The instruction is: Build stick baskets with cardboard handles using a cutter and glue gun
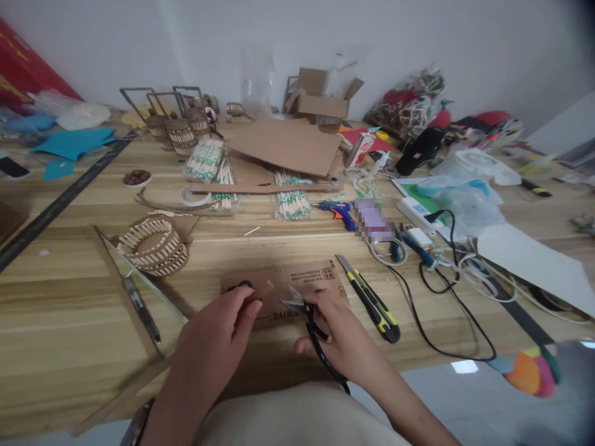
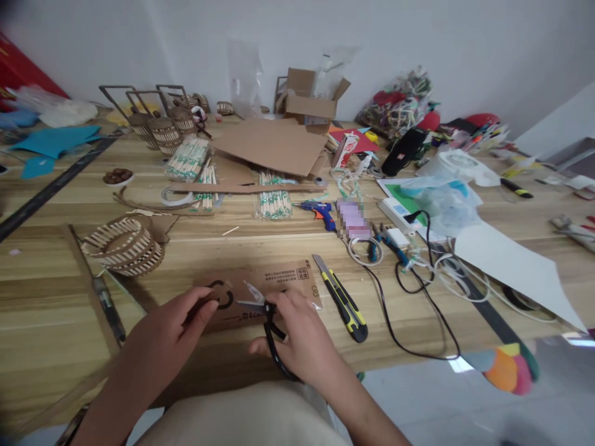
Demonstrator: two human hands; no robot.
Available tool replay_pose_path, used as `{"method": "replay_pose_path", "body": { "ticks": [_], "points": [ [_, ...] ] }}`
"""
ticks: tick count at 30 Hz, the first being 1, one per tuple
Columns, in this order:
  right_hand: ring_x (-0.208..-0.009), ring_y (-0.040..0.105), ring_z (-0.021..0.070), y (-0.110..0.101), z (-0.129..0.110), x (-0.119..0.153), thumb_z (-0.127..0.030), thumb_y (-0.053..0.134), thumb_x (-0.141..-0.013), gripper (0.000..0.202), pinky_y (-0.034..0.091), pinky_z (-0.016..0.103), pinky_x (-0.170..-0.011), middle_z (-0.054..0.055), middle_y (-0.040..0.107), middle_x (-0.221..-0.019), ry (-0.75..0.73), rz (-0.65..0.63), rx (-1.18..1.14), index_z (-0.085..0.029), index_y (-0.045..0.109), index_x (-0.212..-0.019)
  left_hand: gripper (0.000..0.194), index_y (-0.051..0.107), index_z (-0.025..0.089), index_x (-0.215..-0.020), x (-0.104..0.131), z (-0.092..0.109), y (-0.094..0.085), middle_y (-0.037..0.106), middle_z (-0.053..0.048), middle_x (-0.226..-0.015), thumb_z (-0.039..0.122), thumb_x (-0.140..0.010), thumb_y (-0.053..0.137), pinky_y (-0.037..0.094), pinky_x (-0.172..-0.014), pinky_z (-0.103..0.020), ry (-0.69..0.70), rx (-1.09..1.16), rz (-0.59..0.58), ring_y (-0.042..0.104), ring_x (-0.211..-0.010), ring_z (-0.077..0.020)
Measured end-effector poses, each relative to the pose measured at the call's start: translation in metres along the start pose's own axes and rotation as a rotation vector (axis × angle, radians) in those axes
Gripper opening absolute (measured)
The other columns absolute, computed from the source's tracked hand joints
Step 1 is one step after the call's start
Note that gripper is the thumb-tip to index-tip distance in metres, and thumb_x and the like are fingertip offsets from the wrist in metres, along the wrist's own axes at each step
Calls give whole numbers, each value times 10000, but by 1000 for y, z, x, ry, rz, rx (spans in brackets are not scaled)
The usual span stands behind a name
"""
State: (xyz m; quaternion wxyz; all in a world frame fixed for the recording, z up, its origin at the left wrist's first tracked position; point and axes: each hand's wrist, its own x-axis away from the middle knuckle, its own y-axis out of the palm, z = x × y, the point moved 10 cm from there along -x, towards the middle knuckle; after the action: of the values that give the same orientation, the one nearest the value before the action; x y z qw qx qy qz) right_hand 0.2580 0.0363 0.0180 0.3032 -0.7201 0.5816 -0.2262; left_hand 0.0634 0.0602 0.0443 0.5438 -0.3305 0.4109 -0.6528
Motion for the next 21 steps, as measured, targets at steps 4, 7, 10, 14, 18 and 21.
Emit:
{"method": "replay_pose_path", "body": {
  "ticks": [4,7,10,14,18,21],
  "points": [
    [-966,610,345,-7,5,-3,-455,808,-773,429,460,462,-834,110,655,-964,35,60,107,-215,661,-1097,295,654,251,-1089,0,1,-2,786,-30,-962,394,-1010,409,492,-683,-301,-25,-5,-24,743,-854,-235],
    [-885,625,266,-11,11,-3,-454,716,-851,299,474,395,-793,69,661,-936,111,101,-186,-237,613,-1030,282,668,242,-1038,1,14,6,782,-40,-974,332,-1014,401,494,-703,-310,32,-18,-102,741,-878,-243],
    [-883,642,219,2,14,-3,-499,718,-838,356,485,347,-779,42,679,-946,230,55,-624,-244,531,-1001,263,675,245,-1060,4,25,22,779,-47,-1015,275,-1011,419,507,-738,-322,77,-43,-222,739,-929,-254],
    [-799,610,168,20,6,-5,-429,807,-752,428,458,295,-712,-2,658,-874,290,-6,-893,-244,488,-969,292,678,240,-1037,10,35,41,769,-52,-1008,241,-1019,386,526,-759,-355,133,-75,-374,734,-928,-266],
    [-679,511,115,28,4,-1,-368,793,-751,368,398,252,-631,-42,582,-791,274,-37,-917,-226,498,-918,333,691,235,-1048,18,38,49,769,-65,-1013,247,-1014,359,542,-767,-379,205,-64,-427,736,-914,-275],
    [-672,485,107,32,3,9,-342,788,-752,341,382,242,-624,-49,559,-776,245,-95,-947,-215,514,-912,364,712,253,-1048,25,35,54,783,-55,-1009,274,-1005,351,545,-746,-340,271,-17,-452,746,-882,-253]
  ]
}}
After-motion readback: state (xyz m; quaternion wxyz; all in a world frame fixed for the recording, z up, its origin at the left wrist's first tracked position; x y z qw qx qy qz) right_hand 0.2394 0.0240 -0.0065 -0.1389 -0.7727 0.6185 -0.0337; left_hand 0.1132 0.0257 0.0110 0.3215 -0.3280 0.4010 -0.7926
